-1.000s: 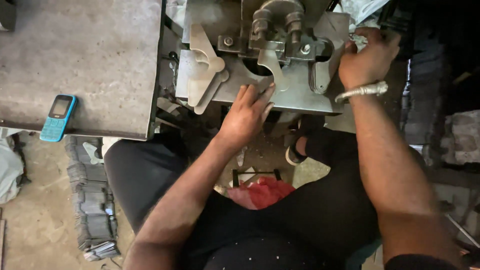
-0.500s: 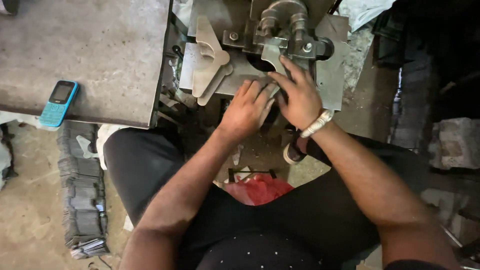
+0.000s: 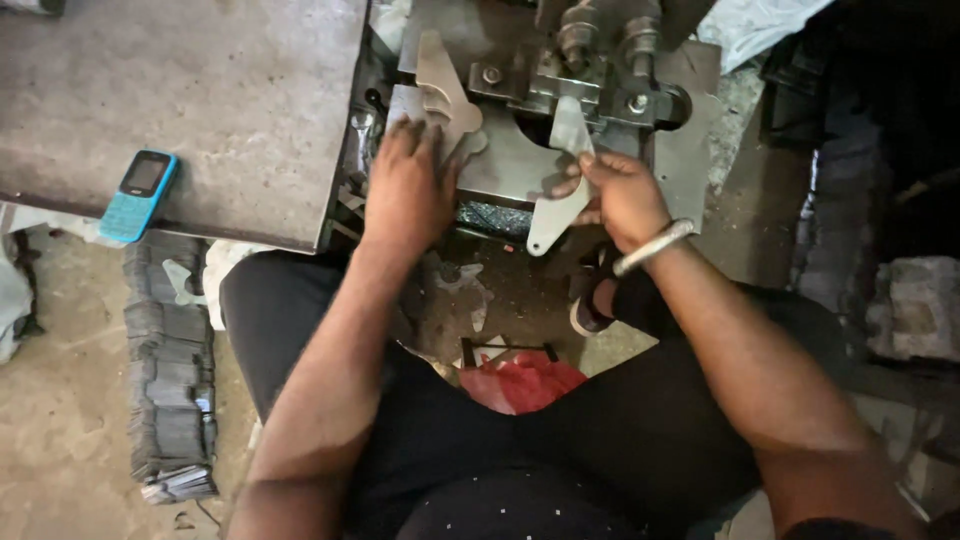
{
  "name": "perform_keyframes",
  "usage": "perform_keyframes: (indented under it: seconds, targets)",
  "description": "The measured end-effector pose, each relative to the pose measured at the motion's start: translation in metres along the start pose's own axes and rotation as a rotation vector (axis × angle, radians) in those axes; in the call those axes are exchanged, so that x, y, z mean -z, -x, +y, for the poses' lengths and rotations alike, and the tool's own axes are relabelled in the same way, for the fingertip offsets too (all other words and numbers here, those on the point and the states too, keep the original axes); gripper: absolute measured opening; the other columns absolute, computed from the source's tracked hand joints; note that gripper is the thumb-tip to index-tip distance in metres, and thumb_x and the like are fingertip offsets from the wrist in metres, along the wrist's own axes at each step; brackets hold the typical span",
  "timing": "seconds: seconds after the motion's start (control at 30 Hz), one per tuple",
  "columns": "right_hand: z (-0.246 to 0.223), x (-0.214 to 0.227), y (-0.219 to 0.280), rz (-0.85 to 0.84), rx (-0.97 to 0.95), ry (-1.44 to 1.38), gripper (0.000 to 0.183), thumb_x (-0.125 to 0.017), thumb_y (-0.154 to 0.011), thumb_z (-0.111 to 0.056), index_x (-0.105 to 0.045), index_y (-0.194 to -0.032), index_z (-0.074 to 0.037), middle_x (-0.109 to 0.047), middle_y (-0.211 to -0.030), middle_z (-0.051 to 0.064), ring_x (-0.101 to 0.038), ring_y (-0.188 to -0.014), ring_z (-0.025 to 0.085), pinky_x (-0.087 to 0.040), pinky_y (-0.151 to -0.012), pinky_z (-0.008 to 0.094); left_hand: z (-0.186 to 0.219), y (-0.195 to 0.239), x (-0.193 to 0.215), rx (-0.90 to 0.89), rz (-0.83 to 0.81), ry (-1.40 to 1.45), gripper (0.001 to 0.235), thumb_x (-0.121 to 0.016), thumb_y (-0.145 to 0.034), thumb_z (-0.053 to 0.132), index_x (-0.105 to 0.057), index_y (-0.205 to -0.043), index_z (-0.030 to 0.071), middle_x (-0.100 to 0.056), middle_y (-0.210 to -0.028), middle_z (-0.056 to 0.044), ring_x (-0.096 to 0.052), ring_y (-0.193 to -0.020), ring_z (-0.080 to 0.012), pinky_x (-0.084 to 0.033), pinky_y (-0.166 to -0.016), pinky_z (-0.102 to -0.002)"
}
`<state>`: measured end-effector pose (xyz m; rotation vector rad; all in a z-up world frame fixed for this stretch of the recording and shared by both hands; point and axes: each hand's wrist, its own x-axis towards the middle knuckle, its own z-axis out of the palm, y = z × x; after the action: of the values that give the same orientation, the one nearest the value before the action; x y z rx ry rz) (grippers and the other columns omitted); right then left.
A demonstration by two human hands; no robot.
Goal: Using a manual stamping machine to punch shapes and holes into metal plates.
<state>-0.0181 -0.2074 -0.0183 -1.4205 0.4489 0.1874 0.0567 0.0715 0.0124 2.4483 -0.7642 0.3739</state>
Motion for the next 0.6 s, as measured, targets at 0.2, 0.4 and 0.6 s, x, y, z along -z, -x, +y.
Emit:
perform_keyframes:
  seconds: [0.2,0.4,0.6]
  targets:
    - [-0.008,-0.008,-0.024,0.029,-0.044,-0.083,0.023,-0.052,-0.108,-0.026,-0.065,-0.103,-0.007,-0.078,-0.094,0.01,-0.076,-0.08,0.02,-0.06,-0.06,0.03,-0.003,0.001,-0.009,0.113,-0.077,0.091,0.043,-0.067,-0.094,0.015,-0.062,-0.13,-0.008,-0.063,-0.124,-0.028,-0.056,-0.122,-0.0436,-0.045,-0.106,-0.048]
    - [-0.001,-0.005,-0.02,0.042,-0.03,-0.054,0.022,-0.054,-0.109,-0.027,-0.065,-0.106,-0.007,-0.077,-0.093,0.011,-0.07,-0.076,0.02,-0.056,-0.057,0.029,-0.005,0.007,-0.017,-0.013,0.054,-0.002,0.036,-0.063,-0.094,0.006,-0.063,-0.127,-0.006,-0.064,-0.124,-0.025,-0.058,-0.123,-0.0421,-0.046,-0.108,-0.047]
    - [-0.006,-0.006,-0.016,-0.056,-0.046,-0.16,0.024,-0.05,-0.11,-0.027,-0.063,-0.106,-0.008,-0.077,-0.098,0.011,-0.076,-0.087,0.02,-0.063,-0.067,0.032,0.025,-0.001,0.025,-0.013,0.042,0.139,0.035,-0.062,-0.099,0.006,-0.063,-0.132,-0.006,-0.064,-0.116,-0.024,-0.06,-0.111,-0.0415,-0.05,-0.098,-0.047]
